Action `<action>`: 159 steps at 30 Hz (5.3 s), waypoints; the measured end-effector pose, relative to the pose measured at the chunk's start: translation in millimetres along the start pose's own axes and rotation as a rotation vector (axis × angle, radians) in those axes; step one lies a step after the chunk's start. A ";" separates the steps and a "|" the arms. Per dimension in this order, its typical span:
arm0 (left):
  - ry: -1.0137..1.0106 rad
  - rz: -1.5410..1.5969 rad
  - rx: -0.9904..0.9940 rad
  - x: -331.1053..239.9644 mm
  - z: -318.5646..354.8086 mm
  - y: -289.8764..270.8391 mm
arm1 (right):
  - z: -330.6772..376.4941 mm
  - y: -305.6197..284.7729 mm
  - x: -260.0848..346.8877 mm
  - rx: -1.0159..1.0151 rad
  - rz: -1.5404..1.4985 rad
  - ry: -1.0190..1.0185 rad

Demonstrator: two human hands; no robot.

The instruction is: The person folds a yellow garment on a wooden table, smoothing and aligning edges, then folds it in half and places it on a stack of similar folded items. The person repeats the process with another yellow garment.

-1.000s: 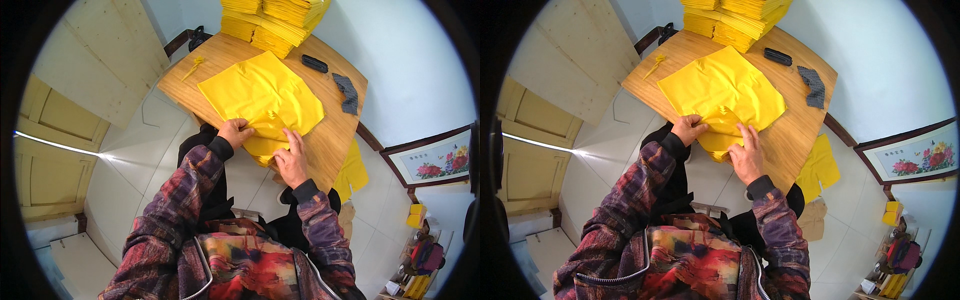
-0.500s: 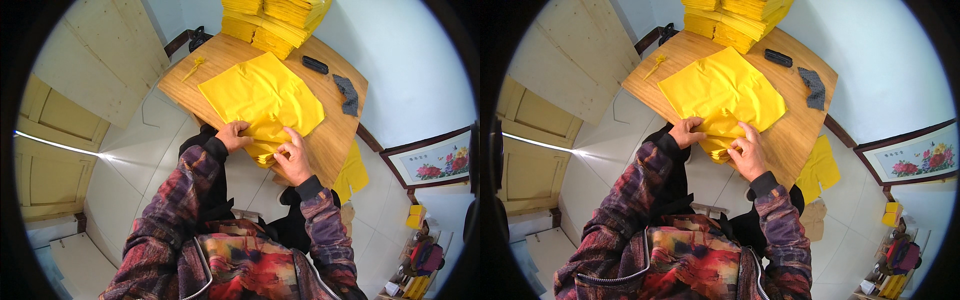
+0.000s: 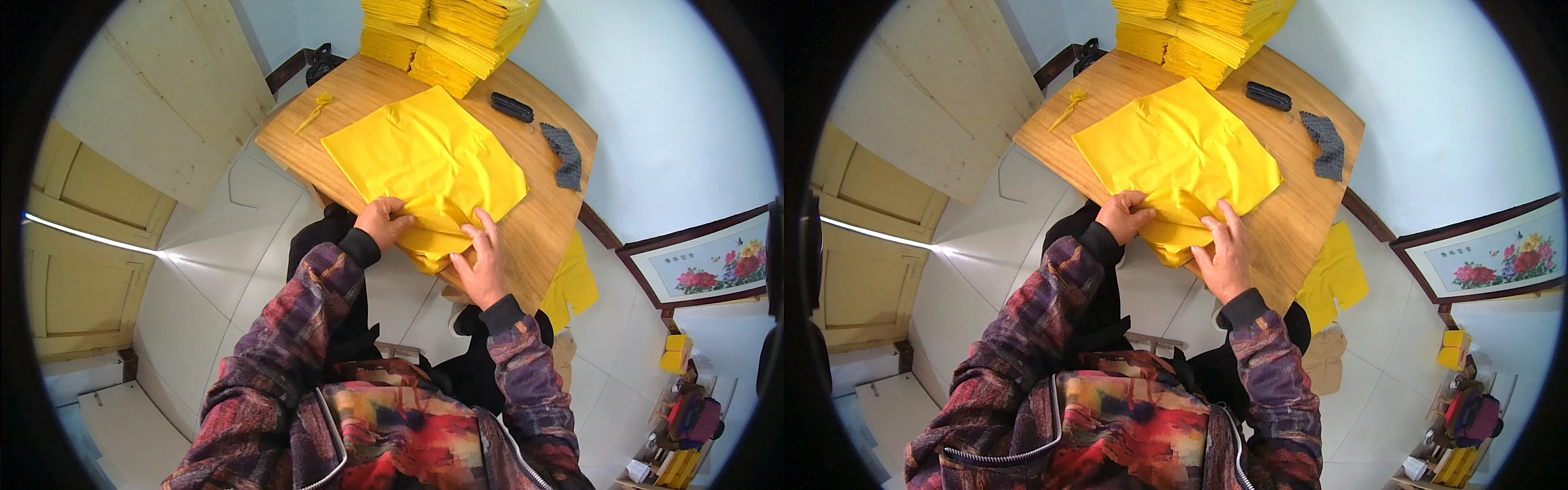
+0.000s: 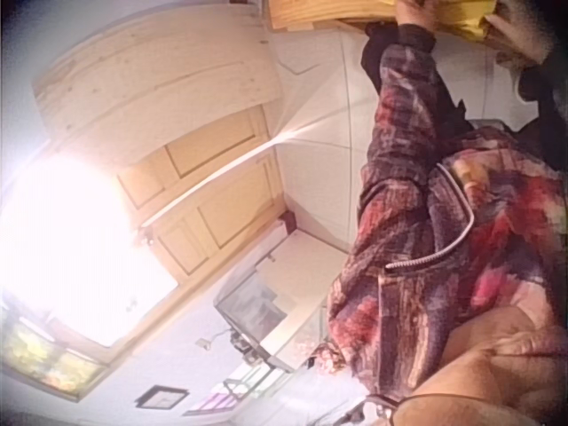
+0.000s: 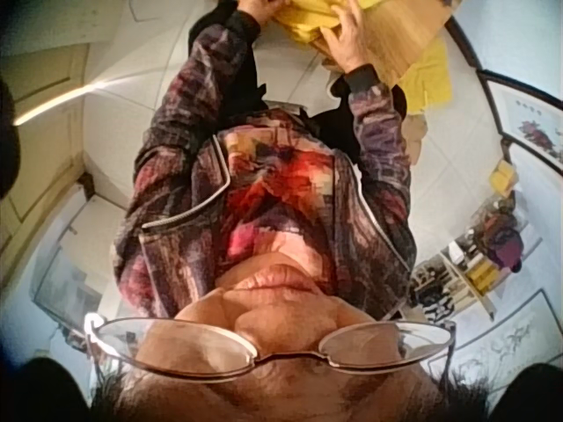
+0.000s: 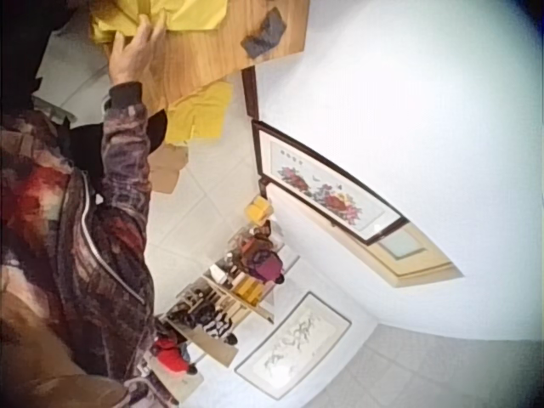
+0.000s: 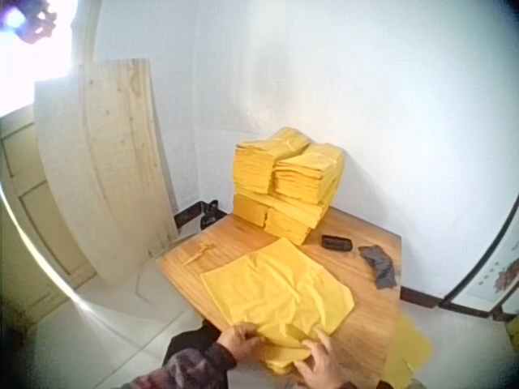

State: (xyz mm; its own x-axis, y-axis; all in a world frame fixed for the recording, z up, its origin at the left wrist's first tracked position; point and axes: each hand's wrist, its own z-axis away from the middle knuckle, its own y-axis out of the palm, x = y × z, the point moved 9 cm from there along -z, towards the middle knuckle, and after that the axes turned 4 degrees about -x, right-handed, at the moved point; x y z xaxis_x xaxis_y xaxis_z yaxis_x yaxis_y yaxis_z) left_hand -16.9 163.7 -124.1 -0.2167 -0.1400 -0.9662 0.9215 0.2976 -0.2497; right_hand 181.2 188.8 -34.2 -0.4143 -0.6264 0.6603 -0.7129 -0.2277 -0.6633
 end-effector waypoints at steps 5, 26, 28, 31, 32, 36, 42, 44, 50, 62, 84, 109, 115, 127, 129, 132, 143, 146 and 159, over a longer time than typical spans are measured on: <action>-0.018 -0.036 0.005 -1.5 -2.2 -3.8 | 10.7 -4.2 8.7 -0.020 0.050 -0.065; -0.019 0.049 -0.053 4.0 -4.8 -5.8 | 3.4 16.4 14.5 0.069 0.256 -0.272; -0.027 -0.006 -0.032 4.7 -4.5 -5.0 | 0.5 15.4 9.5 0.072 0.214 -0.211; -0.021 -0.068 -0.006 2.0 -4.7 -5.6 | -3.9 13.9 4.2 0.069 0.097 -0.126; -0.005 -0.034 -0.018 -0.7 -3.8 -5.7 | -5.5 13.4 3.2 0.063 0.079 -0.109; 0.009 -0.091 0.004 -4.3 -2.2 -6.7 | -9.0 10.8 -2.3 0.064 0.008 -0.040; 0.018 0.020 0.032 -1.9 -2.0 -4.5 | -12.7 10.8 -9.4 0.096 -0.071 -0.016; 0.023 0.027 0.023 -0.1 -2.2 -4.3 | -13.6 10.8 -11.4 0.097 -0.100 -0.009; 0.014 -0.048 0.063 0.9 -1.6 -1.9 | -13.5 12.5 -20.0 0.099 -0.173 0.077; 0.004 0.041 0.221 -11.8 3.4 -3.1 | -15.1 11.7 -19.8 0.088 -0.155 0.075; 0.038 -0.080 -0.028 -11.6 1.2 -7.5 | 6.2 1.8 -8.7 0.014 0.000 0.016; -0.052 -0.036 0.043 -1.8 -2.4 -5.7 | 6.8 21.5 6.4 0.098 0.116 -0.194; -0.056 -0.045 0.047 -1.9 -1.7 -6.1 | 0.4 21.3 -2.5 0.161 -0.021 -0.066; 0.006 -0.082 -0.006 -8.0 -0.8 -10.0 | -6.1 18.5 -3.3 0.239 -0.127 0.005; 0.083 -0.163 -0.009 -16.0 -1.3 -10.9 | -4.9 12.2 -0.7 0.196 -0.152 -0.019; 0.107 -0.235 0.033 -17.8 -1.5 -10.1 | 2.1 -2.1 -34.2 0.143 -0.230 0.226; -0.022 -0.042 0.021 -7.2 1.3 -10.2 | -73.5 -137.5 -230.2 -0.321 0.803 0.594; -0.011 0.142 0.038 -13.4 2.4 -6.1 | -88.0 -140.7 -260.4 -0.186 0.860 0.662; -0.004 -0.118 -0.033 -23.1 5.9 -14.1 | -101.7 -159.5 -302.4 -0.326 0.754 0.602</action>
State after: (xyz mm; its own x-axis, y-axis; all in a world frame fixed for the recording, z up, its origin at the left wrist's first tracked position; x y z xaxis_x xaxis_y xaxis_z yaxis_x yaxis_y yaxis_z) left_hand -23.0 157.2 -97.8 -0.3219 -0.1792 -0.9297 0.8785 0.3095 -0.3639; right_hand 362.6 490.4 -92.1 -0.9712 -0.0233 0.2373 -0.2307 0.3420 -0.9109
